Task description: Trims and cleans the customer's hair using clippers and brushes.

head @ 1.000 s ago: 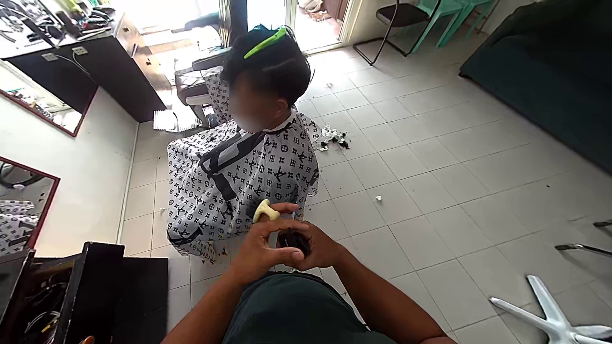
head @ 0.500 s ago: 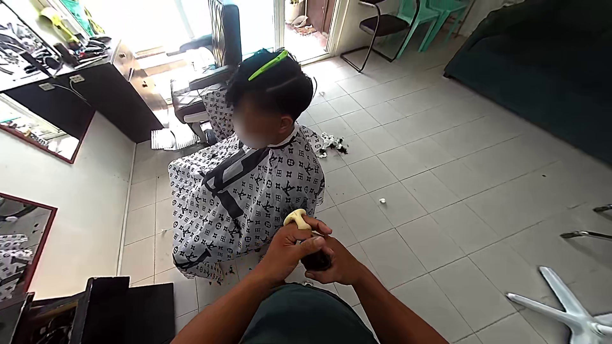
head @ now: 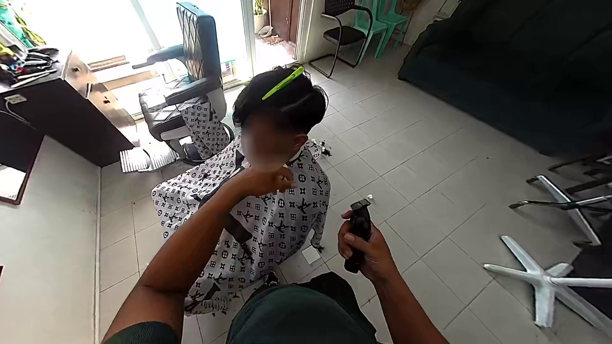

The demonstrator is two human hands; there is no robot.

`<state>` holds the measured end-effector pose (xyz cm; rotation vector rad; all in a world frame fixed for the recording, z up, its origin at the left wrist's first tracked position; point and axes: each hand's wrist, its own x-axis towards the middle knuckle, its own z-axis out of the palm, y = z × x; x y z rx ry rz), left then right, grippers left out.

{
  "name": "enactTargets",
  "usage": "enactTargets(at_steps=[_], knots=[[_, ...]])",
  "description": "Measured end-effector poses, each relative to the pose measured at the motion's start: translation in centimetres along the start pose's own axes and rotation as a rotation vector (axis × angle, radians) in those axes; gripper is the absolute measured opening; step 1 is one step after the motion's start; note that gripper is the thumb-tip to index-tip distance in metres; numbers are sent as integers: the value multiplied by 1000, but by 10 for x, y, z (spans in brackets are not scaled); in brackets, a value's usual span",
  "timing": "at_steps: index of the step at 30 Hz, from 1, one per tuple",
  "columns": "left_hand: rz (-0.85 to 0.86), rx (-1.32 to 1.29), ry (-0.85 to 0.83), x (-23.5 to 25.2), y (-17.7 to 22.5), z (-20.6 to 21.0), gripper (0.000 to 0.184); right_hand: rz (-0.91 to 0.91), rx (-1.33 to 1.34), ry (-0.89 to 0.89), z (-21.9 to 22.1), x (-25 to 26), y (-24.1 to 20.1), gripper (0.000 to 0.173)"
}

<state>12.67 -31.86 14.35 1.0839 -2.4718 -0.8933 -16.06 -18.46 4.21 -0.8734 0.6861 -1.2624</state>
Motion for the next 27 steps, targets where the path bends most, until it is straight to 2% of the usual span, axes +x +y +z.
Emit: enactTargets(at_steps=[1, 3, 5, 7, 9, 11, 13, 16, 18, 21, 24, 25, 27], knots=[[29, -109, -9, 10, 0, -9, 27, -10, 20, 19, 4, 0, 2, 53], [-1, -399, 139, 23, 2, -25, 22, -19, 96, 24, 8, -1, 7, 51], [-138, -611, 189, 32, 3, -37, 23, 11, 161, -20, 8, 0, 8, 57], [-310, -597, -6, 33, 3, -42, 29, 33, 183, -15, 5, 0, 9, 57], [-335, -561, -175, 30, 7, -42, 26, 36, 243, -5, 3, 0, 9, 50], [-238, -639, -106, 30, 11, -43, 20, 24, 319, -20, 4, 1, 5, 46], [-223, -701, -9, 34, 9, -45, 21, 32, 330, -61, 6, 4, 0, 50], [-326, -633, -116, 32, 2, -48, 22, 84, 228, -131, 4, 13, -5, 62], [-272, -678, -108, 30, 3, -49, 20, 55, 203, -116, 7, 20, -4, 55], [-213, -771, 3, 36, 5, -52, 21, -28, 352, -189, 15, 31, 1, 50], [-324, -780, -136, 28, -3, -43, 26, 16, 339, -268, 22, 40, -5, 59], [-332, -793, -175, 20, -6, -34, 27, 45, 287, -289, 23, 45, -7, 62], [-292, -785, -259, -2, -13, -18, 26, 50, 168, -266, 30, 57, -11, 58]])
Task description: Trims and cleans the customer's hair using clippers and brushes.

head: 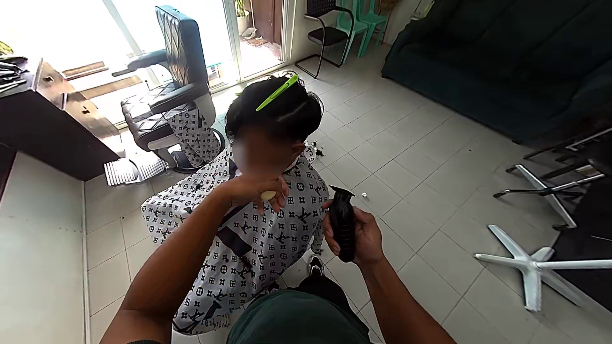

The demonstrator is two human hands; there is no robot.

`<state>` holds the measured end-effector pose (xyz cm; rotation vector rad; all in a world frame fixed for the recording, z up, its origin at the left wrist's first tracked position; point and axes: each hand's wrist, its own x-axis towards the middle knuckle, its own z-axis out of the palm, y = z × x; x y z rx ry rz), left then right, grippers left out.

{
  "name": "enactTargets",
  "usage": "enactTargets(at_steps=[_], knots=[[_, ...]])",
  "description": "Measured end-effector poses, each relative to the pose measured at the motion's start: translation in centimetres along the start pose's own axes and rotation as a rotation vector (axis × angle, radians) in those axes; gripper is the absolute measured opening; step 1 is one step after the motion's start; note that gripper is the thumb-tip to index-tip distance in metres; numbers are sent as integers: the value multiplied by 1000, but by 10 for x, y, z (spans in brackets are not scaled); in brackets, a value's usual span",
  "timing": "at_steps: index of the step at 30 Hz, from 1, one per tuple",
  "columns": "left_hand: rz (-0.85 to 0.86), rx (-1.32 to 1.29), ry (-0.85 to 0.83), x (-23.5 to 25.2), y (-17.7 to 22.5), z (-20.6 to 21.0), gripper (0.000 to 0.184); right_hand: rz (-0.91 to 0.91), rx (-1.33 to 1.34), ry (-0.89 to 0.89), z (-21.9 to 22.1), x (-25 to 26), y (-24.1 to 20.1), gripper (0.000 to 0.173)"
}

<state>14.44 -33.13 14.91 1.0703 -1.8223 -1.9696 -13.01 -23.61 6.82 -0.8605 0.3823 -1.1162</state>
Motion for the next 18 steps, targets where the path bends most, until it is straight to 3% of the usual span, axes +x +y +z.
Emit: enactTargets(at_steps=[2, 4, 7, 9, 13, 18], knots=[[26, 2, 22, -17, -26, 19, 23, -48, -71, 25, 7, 18, -3, 54], [34, -63, 152, -30, -58, 49, 18, -104, -158, 60, 16, 38, -3, 50], [-46, -188, 354, -41, -106, 93, 16, -75, -418, 144, 35, 70, 1, 30], [-122, -217, 437, -48, -135, 116, 15, -48, -544, 191, 48, 91, 11, 27], [-225, -92, 467, -65, -179, 145, 19, -89, -724, 268, 57, 126, 33, 31], [-280, -28, 475, -82, -196, 157, 21, -86, -749, 312, 62, 141, 44, 34]])
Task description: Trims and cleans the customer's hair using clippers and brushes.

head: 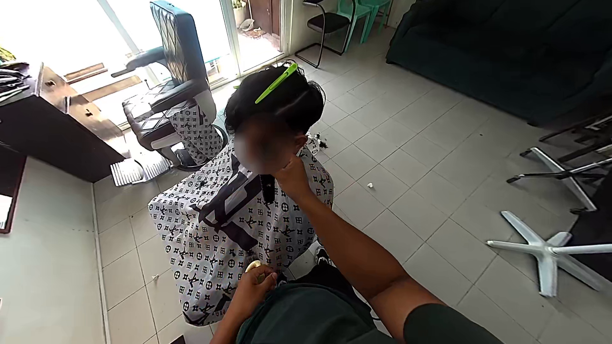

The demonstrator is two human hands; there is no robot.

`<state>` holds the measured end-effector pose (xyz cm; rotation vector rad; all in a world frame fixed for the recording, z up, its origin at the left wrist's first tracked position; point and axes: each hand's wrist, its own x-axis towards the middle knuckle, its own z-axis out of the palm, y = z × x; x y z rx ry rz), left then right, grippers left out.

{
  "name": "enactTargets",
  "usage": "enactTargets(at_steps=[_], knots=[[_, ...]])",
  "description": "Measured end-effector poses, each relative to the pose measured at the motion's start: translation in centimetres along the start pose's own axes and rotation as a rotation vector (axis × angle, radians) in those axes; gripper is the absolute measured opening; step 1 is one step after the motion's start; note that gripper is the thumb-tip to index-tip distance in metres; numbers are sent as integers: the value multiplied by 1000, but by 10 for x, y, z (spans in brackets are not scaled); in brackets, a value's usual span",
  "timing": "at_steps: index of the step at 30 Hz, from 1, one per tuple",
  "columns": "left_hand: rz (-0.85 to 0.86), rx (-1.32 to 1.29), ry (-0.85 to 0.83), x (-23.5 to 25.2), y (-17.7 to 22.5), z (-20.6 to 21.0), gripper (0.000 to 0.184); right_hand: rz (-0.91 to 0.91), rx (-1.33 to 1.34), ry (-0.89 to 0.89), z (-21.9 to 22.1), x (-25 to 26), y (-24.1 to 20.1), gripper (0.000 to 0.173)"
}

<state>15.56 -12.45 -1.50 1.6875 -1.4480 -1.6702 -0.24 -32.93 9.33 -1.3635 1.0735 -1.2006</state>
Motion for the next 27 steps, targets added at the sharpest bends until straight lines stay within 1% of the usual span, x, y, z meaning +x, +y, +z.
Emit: enactTargets(at_steps=[5, 12, 27], knots=[[18, 3, 0, -3, 1, 0, 24, -32, -15, 18, 5, 1, 2, 36], [28, 6, 11, -2, 4, -4, 23, 8, -38, 45, 3, 1, 4, 41], [14, 19, 5, 0, 3, -7, 23, -16, 27, 76, 6, 2, 11, 35]])
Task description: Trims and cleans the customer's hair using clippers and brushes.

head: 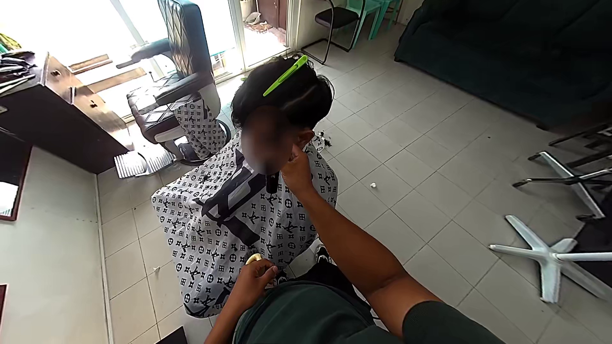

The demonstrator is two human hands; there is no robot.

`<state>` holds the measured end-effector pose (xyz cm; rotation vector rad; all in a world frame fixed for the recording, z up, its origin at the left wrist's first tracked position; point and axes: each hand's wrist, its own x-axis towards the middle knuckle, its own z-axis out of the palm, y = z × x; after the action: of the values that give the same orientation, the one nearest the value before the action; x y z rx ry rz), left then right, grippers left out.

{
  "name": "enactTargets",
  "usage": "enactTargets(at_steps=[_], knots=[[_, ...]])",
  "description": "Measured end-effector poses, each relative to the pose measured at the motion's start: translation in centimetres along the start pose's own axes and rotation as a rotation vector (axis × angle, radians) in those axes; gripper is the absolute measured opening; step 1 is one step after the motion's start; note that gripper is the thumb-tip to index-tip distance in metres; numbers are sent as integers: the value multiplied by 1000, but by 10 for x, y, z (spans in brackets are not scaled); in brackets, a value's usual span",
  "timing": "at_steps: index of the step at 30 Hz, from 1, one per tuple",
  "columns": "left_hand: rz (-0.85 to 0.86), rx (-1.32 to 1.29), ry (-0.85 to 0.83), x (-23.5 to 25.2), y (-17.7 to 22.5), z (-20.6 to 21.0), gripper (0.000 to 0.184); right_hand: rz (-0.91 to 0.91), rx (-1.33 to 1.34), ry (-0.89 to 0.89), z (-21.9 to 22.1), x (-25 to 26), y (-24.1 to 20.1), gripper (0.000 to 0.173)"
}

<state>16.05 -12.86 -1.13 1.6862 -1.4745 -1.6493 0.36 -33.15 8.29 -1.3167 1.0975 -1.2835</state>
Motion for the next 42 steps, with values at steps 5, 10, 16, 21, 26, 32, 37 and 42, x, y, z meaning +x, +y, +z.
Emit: enactTargets(at_steps=[5, 10, 16, 21, 26, 32, 37, 42], knots=[[-19, 9, -2, 0, 2, -2, 24, 52, -40, -13, -1, 1, -1, 39], [-14, 14, 2, 2, 2, -2, 23, 35, -55, -28, 1, 0, -2, 40], [-11, 19, 2, 2, -1, -2, 24, 15, -31, -7, 1, 1, 0, 40], [-15, 16, -5, 3, -1, -1, 23, 73, -60, -12, 3, 1, -3, 43], [-27, -7, -23, 4, 0, 0, 23, 48, -46, -5, 7, -3, -5, 37], [-45, -10, -37, 3, 2, 0, 23, 21, -39, 18, 8, -4, -4, 39], [-42, -9, -40, 3, 2, 2, 24, 28, -15, 39, 8, -1, -5, 37], [-39, -17, -38, 3, 1, 3, 23, 56, -18, 51, 9, 1, -5, 39]])
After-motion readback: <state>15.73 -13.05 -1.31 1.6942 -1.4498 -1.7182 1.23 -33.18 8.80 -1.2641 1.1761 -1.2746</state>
